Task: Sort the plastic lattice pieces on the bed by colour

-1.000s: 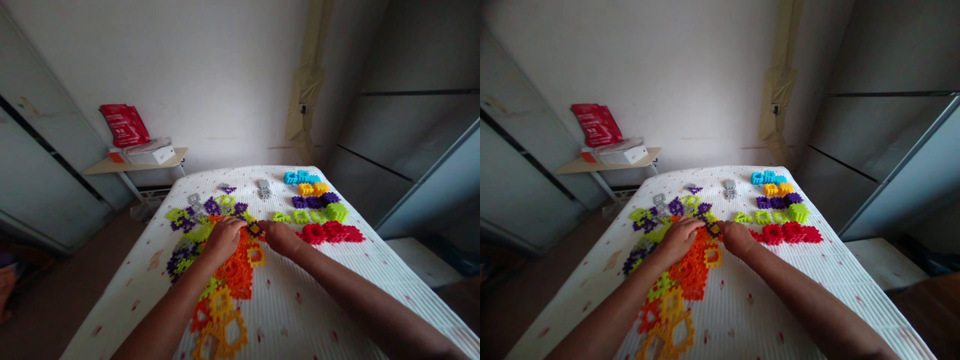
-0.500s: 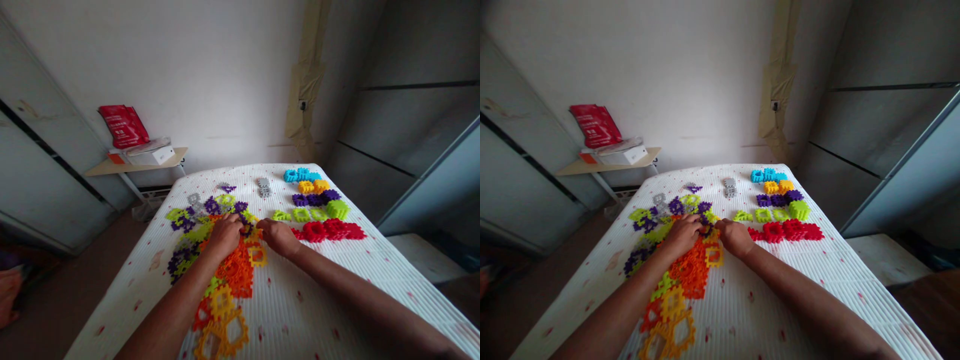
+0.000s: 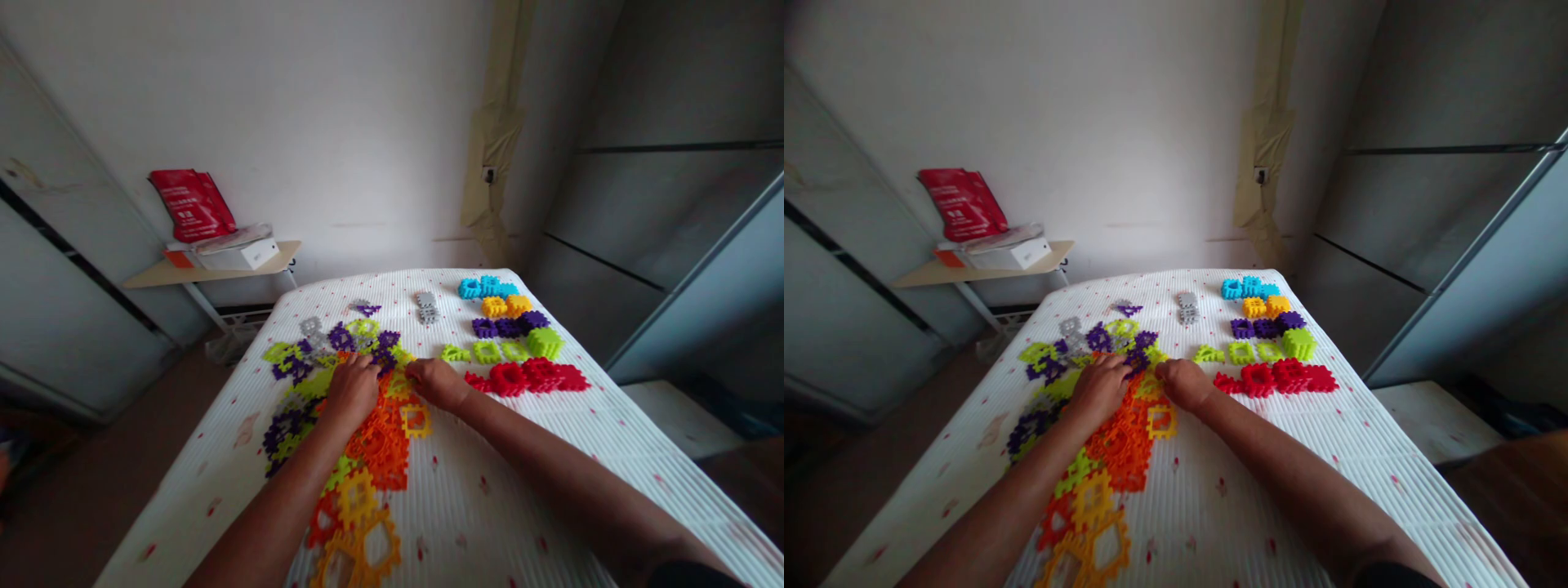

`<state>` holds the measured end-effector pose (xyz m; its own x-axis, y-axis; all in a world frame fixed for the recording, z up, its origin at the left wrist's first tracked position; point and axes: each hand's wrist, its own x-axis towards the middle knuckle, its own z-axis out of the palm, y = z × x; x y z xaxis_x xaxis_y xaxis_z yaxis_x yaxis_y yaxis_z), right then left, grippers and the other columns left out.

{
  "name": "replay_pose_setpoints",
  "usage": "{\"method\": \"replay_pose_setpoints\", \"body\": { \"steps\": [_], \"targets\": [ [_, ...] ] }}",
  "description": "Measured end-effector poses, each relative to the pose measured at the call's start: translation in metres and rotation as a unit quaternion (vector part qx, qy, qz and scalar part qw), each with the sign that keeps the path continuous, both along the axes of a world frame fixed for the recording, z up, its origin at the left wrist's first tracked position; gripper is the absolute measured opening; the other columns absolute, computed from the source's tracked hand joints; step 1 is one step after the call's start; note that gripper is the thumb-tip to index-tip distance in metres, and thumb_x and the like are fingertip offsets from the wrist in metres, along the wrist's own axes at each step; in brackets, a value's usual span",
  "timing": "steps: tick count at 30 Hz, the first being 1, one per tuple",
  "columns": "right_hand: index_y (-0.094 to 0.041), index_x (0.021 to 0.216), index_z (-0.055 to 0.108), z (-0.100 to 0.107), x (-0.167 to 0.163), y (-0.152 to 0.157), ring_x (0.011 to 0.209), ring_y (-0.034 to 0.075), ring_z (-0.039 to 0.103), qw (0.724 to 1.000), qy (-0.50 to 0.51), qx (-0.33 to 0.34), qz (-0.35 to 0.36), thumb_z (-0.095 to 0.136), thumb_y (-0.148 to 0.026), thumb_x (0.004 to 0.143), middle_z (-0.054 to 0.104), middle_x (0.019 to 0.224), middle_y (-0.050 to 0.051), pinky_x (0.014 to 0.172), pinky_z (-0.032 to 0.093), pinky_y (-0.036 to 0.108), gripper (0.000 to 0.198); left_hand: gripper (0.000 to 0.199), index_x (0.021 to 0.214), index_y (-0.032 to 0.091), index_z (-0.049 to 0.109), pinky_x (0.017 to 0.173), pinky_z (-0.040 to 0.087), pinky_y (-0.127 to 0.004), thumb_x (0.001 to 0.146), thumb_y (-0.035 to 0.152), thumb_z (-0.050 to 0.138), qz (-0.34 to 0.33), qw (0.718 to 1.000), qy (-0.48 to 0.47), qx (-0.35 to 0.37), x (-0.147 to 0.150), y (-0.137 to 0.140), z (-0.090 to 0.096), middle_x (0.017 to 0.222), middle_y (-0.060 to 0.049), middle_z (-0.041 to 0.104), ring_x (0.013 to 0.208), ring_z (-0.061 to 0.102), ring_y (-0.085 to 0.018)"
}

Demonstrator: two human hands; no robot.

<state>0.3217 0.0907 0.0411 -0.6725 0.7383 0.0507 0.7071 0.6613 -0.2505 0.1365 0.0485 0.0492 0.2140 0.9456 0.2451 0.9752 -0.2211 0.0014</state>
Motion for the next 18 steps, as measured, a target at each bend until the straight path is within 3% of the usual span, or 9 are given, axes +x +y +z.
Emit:
{"method": "replay_pose_setpoints", "body": {
  "steps": [9,13,18],
  "targets": [
    [-0.018,0.099,0.064,0.017,0.024,-0.002,0.086,0.018,0.062,1.000,-0.020,0.010,-0.011,0.048,-0.011,0.076,0.066,0.097,0.007,0.071,0.042,0.023,0.028,0.020,0.091,0.019,0.067,0.090,0.041,-0.032,0.078,0.019,0.051,0.028,0.999,0.004,-0.031,0.004,0.006,-0.001,0.102,-0.008,0.063,0.099,0.055,-0.021],
    [-0.017,0.100,0.062,0.017,0.013,-0.004,0.091,0.017,0.060,1.000,0.010,0.012,0.017,0.053,-0.017,0.076,0.065,0.100,0.006,0.075,0.042,0.023,0.026,0.020,0.094,0.019,0.065,0.089,0.041,-0.029,0.079,0.020,0.051,0.045,0.998,0.006,-0.049,0.005,0.007,-0.001,0.104,-0.007,0.062,0.097,0.056,-0.018],
    [-0.017,0.095,0.062,0.011,-0.007,-0.007,0.085,0.019,0.061,0.999,-0.035,0.026,0.033,0.052,-0.021,0.078,0.065,0.092,0.008,0.068,0.043,0.024,0.020,0.020,0.093,0.018,0.064,0.086,0.042,-0.030,0.081,0.027,0.050,0.064,0.997,0.012,-0.049,0.003,0.005,-0.001,0.100,-0.008,0.062,0.095,0.057,-0.019]
  ]
}}
